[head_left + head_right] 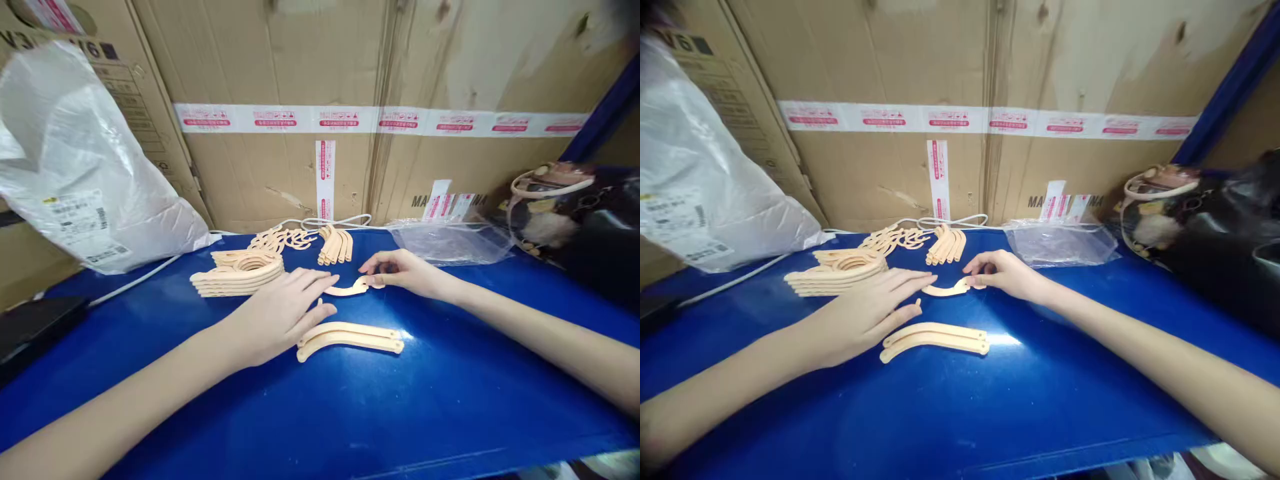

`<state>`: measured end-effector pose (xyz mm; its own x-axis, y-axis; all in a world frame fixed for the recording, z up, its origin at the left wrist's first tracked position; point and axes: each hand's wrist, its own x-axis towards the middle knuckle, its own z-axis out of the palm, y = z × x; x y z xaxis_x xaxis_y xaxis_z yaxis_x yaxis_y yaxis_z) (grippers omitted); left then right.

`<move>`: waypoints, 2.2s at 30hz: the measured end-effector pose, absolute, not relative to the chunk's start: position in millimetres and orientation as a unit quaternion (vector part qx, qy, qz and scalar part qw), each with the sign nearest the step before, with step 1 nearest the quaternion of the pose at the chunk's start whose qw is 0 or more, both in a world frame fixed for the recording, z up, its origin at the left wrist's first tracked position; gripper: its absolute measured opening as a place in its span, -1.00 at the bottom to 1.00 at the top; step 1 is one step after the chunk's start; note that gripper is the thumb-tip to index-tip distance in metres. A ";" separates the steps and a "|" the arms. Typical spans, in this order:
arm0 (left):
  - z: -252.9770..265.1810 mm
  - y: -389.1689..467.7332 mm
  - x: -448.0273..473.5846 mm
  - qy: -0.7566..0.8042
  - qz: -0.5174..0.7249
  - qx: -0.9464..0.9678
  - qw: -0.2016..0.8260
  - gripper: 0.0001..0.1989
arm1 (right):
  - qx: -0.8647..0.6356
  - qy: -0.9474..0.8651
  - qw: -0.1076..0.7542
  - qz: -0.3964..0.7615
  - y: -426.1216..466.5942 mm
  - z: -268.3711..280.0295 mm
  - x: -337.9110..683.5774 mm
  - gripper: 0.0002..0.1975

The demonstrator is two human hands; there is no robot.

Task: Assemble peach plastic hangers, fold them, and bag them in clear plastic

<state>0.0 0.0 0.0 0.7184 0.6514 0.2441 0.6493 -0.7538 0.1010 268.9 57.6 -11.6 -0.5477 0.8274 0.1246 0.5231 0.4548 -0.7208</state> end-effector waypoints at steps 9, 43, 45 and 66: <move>22.3 11.5 -16.5 0.342 0.055 0.935 -0.077 -0.82 | -0.402 -0.854 0.323 0.076 43.8 -13.9 264.5 -0.88; 14.2 -38.6 18.6 0.094 0.206 0.915 -0.333 -0.73 | -0.185 -0.888 0.326 -0.267 6.2 -13.9 244.1 -0.65; 11.3 -47.7 23.3 0.078 0.204 0.924 -0.315 -0.74 | -0.158 -0.881 0.300 -0.329 2.5 -9.3 245.2 -0.70; 29.8 -15.2 -4.6 0.332 0.049 0.937 0.103 -0.78 | -0.370 -0.709 0.372 0.472 15.3 -25.7 237.3 -0.67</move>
